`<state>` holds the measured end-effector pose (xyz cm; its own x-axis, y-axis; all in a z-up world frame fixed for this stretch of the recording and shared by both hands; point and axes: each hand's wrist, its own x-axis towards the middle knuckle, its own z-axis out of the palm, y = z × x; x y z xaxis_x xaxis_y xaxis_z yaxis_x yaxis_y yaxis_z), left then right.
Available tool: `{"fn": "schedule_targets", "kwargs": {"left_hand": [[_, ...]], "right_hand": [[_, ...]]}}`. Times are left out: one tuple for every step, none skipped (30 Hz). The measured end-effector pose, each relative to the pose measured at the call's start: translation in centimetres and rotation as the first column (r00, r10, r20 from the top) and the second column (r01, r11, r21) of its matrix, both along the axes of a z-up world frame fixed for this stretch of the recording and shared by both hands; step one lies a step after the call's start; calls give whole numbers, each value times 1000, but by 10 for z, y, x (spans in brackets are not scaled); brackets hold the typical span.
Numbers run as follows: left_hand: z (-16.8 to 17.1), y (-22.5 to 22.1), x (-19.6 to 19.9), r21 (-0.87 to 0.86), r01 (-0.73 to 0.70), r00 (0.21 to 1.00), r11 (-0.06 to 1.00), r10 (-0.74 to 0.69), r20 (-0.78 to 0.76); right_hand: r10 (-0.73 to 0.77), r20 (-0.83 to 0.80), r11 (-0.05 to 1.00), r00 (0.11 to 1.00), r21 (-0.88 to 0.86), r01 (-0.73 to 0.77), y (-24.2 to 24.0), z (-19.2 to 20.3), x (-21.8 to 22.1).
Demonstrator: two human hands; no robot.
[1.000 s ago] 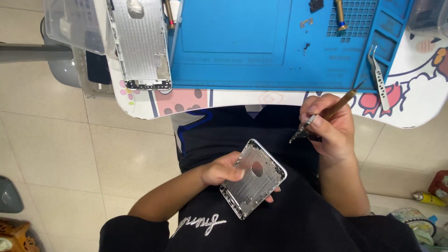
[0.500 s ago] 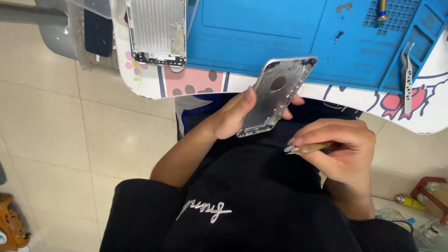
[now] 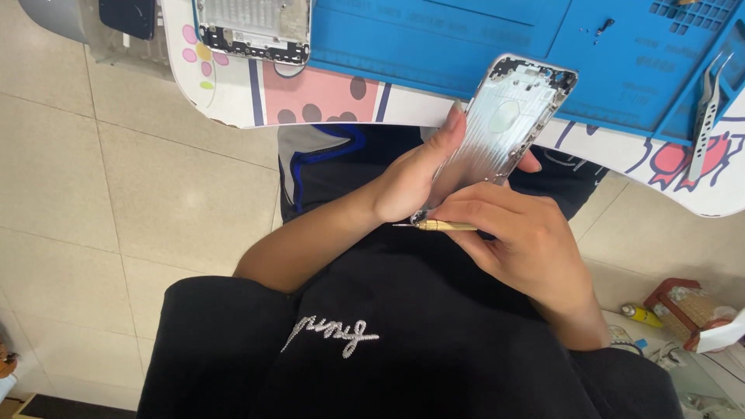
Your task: Disassembling and repairing small components inside an opened smartphone housing using standard tools on a repair mat.
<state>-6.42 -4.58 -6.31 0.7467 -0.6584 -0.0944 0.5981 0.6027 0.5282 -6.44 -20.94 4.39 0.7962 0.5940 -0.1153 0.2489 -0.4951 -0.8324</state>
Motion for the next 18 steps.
{"fn": "schedule_targets", "kwargs": {"left_hand": [[1, 0, 0, -1, 0, 1000, 1000, 0, -1], [2, -1, 0, 32, -13, 999, 999, 12, 30], [4, -1, 0, 64, -26, 998, 998, 22, 61], [3, -1, 0, 63, -25, 998, 998, 22, 60], [3, -1, -1, 30, -27, 999, 999, 27, 23], [3, -1, -2, -3, -30, 999, 1000, 30, -15], [3, -2, -2, -3, -31, 999, 1000, 30, -16], [3, -4, -3, -28, -58, 998, 998, 57, -22], [2, -4, -2, -51, -86, 996, 995, 84, -27], [4, -4, -2, -50, -87, 996, 995, 85, -24], [6, -5, -1, -71, -95, 994, 993, 90, -65], [8, -6, -1, -91, -103, 990, 990, 93, -106], [9, -5, -2, -92, -102, 990, 991, 91, -108], [9, -5, -3, -88, -96, 990, 991, 86, -113], [9, -4, -2, -82, -91, 990, 992, 81, -114], [10, -4, -2, -82, -89, 991, 993, 79, -111], [10, -5, -3, -76, -92, 990, 993, 83, -115], [10, -5, -4, -70, -96, 989, 993, 88, -118]], "right_hand": [[0, -1, 1000, 1000, -1, 0, 1, 0, 0], [17, 22, 1000, 1000, -23, -17, 3, 0, 1], [35, 45, 998, 998, -45, -33, 4, 0, 2], [34, 44, 998, 998, -46, -32, 4, -1, 2], [39, 56, 998, 998, -42, -37, 3, -1, 2], [45, 67, 998, 997, -37, -42, 3, -1, 2], [45, 66, 998, 997, -38, -42, 4, -1, 0], [40, 103, 998, 994, -59, -34, 4, 0, -1], [37, 142, 997, 989, -79, -26, 5, -1, -2], [38, 144, 997, 989, -77, -27, 6, -1, -2], [43, 164, 995, 985, -97, -27, 6, -1, -4], [48, 184, 993, 982, -116, -27, 7, -1, -5], [46, 182, 993, 982, -117, -25, 7, 1, -5], [48, 169, 992, 984, -122, -27, 7, 2, -5], [49, 160, 992, 986, -125, -29, 7, 3, -4], [47, 163, 992, 986, -124, -27, 7, 4, -4], [59, 170, 989, 984, -141, -35, 7, 5, -5], [71, 177, 987, 982, -157, -43, 6, 6, -5]]}}
